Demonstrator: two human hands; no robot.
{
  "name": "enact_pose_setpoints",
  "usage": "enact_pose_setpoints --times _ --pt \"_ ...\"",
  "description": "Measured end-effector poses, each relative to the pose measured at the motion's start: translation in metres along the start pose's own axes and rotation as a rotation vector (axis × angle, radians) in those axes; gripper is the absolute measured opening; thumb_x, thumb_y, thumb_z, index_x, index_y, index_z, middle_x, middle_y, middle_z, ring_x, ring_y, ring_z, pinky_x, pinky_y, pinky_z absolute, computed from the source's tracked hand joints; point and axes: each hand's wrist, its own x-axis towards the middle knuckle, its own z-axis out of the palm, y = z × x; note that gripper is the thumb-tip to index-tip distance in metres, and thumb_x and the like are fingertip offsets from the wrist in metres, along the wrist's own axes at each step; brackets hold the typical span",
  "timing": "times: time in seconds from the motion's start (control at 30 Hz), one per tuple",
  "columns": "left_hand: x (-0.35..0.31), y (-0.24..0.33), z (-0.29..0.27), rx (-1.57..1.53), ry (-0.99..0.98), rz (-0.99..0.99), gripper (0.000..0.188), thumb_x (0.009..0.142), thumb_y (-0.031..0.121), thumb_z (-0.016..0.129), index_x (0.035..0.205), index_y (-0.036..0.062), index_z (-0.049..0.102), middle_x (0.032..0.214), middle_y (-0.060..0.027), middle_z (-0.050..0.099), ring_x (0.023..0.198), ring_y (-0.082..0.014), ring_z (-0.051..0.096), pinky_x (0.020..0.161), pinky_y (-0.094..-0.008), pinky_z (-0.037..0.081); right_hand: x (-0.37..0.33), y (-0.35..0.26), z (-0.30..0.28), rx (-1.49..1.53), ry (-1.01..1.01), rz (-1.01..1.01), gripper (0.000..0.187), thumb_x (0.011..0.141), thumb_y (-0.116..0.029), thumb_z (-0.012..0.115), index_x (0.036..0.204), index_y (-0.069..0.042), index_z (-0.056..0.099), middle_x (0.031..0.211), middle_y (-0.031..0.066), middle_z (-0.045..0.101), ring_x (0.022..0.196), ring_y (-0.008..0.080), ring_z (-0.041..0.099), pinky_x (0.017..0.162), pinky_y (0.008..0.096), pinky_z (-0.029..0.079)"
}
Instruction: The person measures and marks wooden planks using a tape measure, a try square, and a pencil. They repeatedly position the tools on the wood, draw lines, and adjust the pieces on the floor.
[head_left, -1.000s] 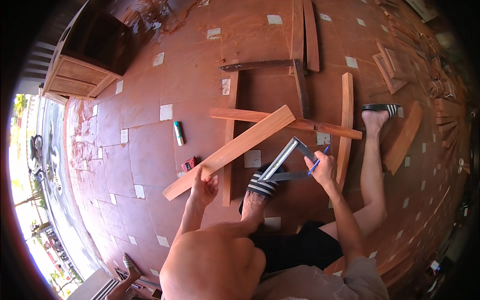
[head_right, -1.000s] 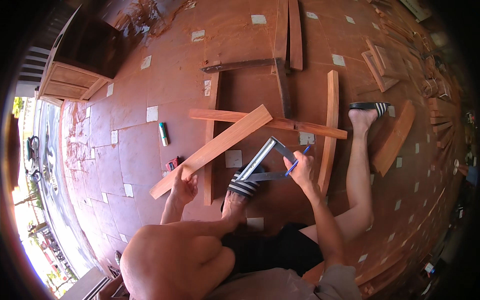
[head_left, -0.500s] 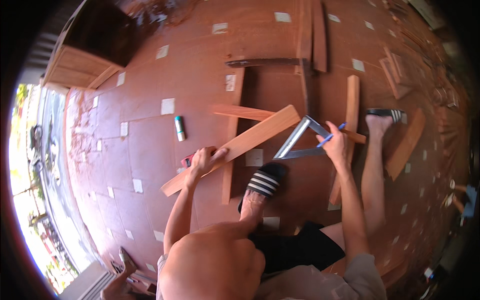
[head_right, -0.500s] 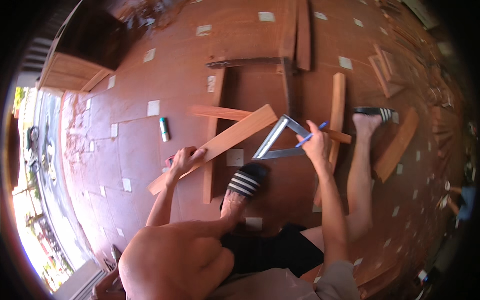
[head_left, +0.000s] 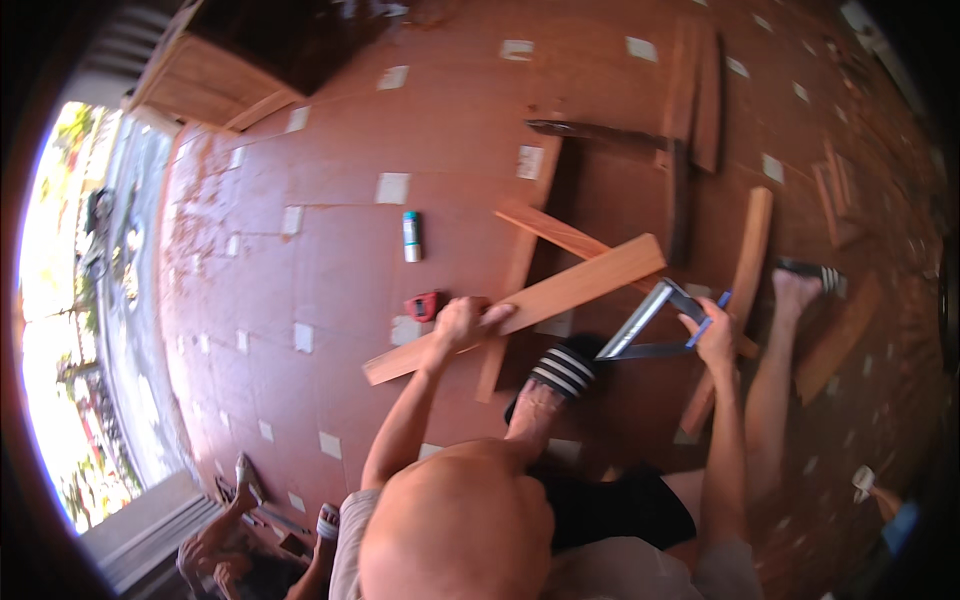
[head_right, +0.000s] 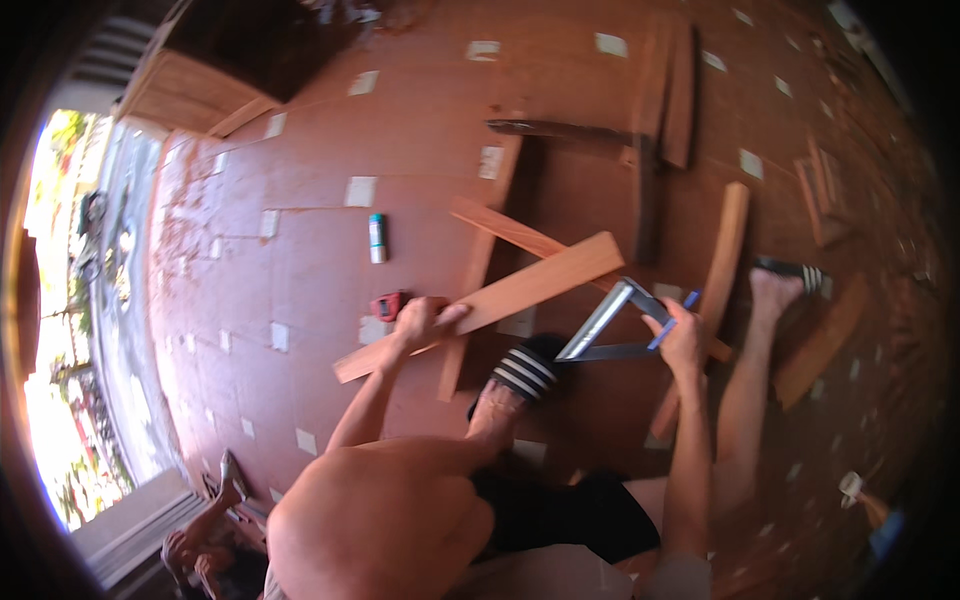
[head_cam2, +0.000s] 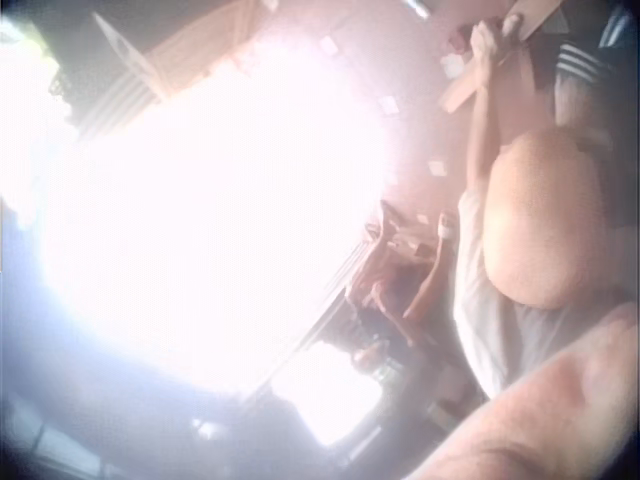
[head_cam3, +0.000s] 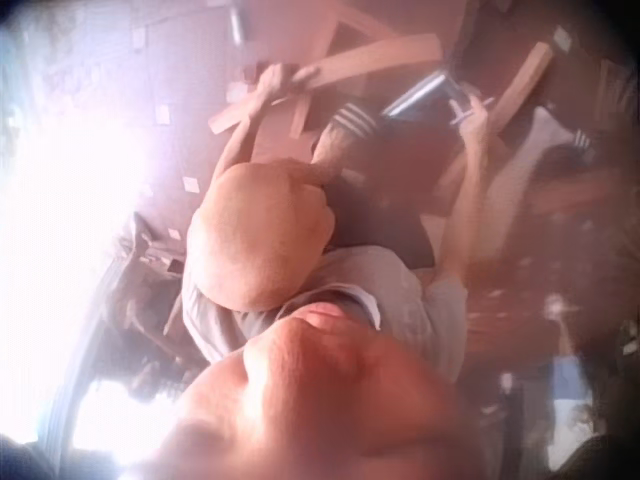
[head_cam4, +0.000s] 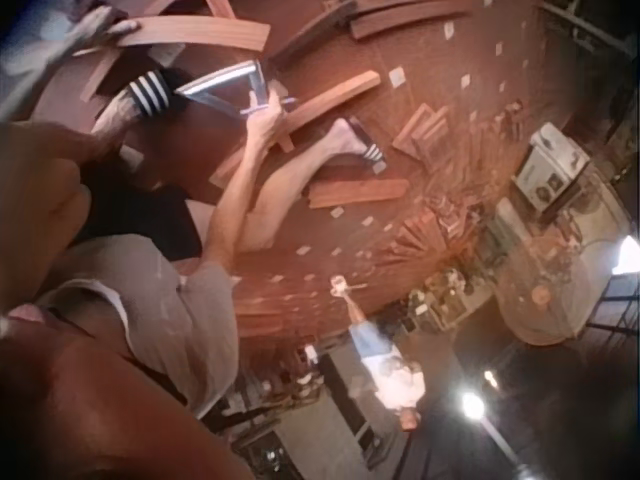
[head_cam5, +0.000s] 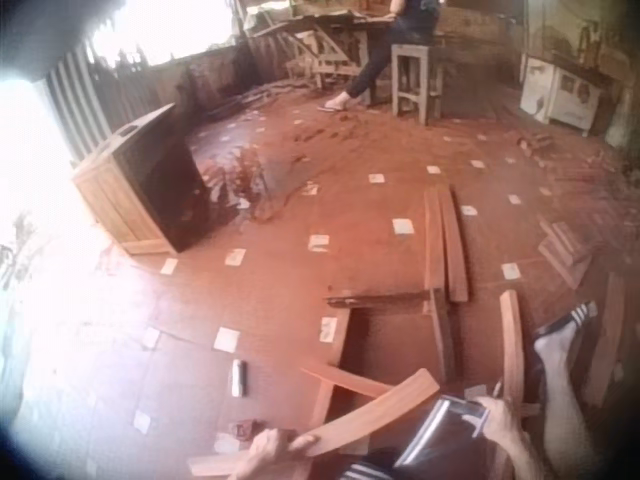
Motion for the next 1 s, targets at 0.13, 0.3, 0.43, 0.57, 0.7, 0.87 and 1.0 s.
enact_pose_setpoints --times 0.13,0.3,0.43,0.57,0.7,0.87,1.0 --pt "-0.001 -0.017 -0.003 -0.002 -0.044 0.021 0.062 0.096 0.062 0.072 0.101 0.0021 0.083 0.084 -0.0242 0.076 0.083 -0.0404 0.077 0.077 -0.0493 0.058 -0.024 0.002 -0.001 -0.037 -0.027 -0.073 0.033 0.085 -0.011 0.089 0.113 -0.002 0.073 0.091 0.0235 0.074 0.089 0.0442 0.075 0.072 0.0465 0.058" --pt "-0.009 -0.031 -0.008 0.034 -0.094 0.003 0.067 0.089 0.066 0.078 0.098 0.0003 0.081 0.074 -0.0198 0.072 0.074 -0.037 0.075 0.072 -0.0449 0.057 -0.037 -0.005 -0.013 -0.074 0.011 -0.08 0.038 0.083 -0.013 0.091 0.115 -0.002 0.073 0.092 0.0192 0.076 0.085 0.0404 0.077 0.072 0.0428 0.06" --pt "-0.012 -0.024 -0.013 0.059 -0.129 0.046 0.076 0.075 0.073 0.085 0.097 0.0008 0.079 0.075 -0.0163 0.074 0.075 -0.0347 0.075 0.075 -0.0456 0.058 -0.048 -0.026 -0.018 -0.068 0.024 0.097 0.038 0.082 -0.016 0.093 0.113 -0.003 0.075 0.091 0.0147 0.078 0.082 0.0333 0.079 0.072 0.0392 0.061" --pt "-0.005 0.014 -0.026 -0.044 0.087 0.302 0.086 0.07 0.067 0.091 0.118 -0.0016 0.073 0.115 -0.0203 0.076 0.102 -0.0357 0.073 0.088 -0.0448 0.058 -0.048 -0.064 0.019 0.082 0.155 0.103 0.038 0.078 -0.021 0.097 0.104 -0.002 0.076 0.076 0.0081 0.073 0.066 0.0194 0.071 0.062 0.0347 0.055" --pt "0.011 0.074 -0.035 -0.235 -0.009 0.389 0.071 0.084 0.05 0.088 0.132 0.0006 0.07 0.119 -0.0198 0.073 0.108 -0.0364 0.07 0.093 -0.0464 0.058 -0.038 -0.107 0.066 0.214 0.133 0.199 0.037 0.079 -0.024 0.098 0.094 -0.001 0.073 0.074 0.0093 0.072 0.066 0.0194 0.071 0.062 0.0337 0.055" --pt "0.043 0.124 -0.016 -0.16 0.01 0.429 0.054 0.087 0.014 0.086 0.138 0.0025 0.07 0.102 -0.0184 0.073 0.087 -0.034 0.073 0.079 -0.0421 0.058 -0.015 -0.135 0.106 0.375 0.222 0.201 0.032 0.086 -0.022 0.093 0.095 0.0 0.073 0.081 0.0143 0.077 0.072 0.0228 0.076 0.065 0.0351 0.057" --pt "0.052 0.13 -0.004 -0.219 -0.032 0.287 0.049 0.088 0.009 0.084 0.136 0.0027 0.073 0.097 -0.0176 0.073 0.077 -0.0325 0.073 0.072 -0.0403 0.058 -0.013 -0.128 0.102 0.271 0.256 0.174 0.03 0.091 -0.024 0.089 0.096 0.001 0.073 0.082 0.0146 0.077 0.072 0.0227 0.076 0.066 0.0346 0.058"
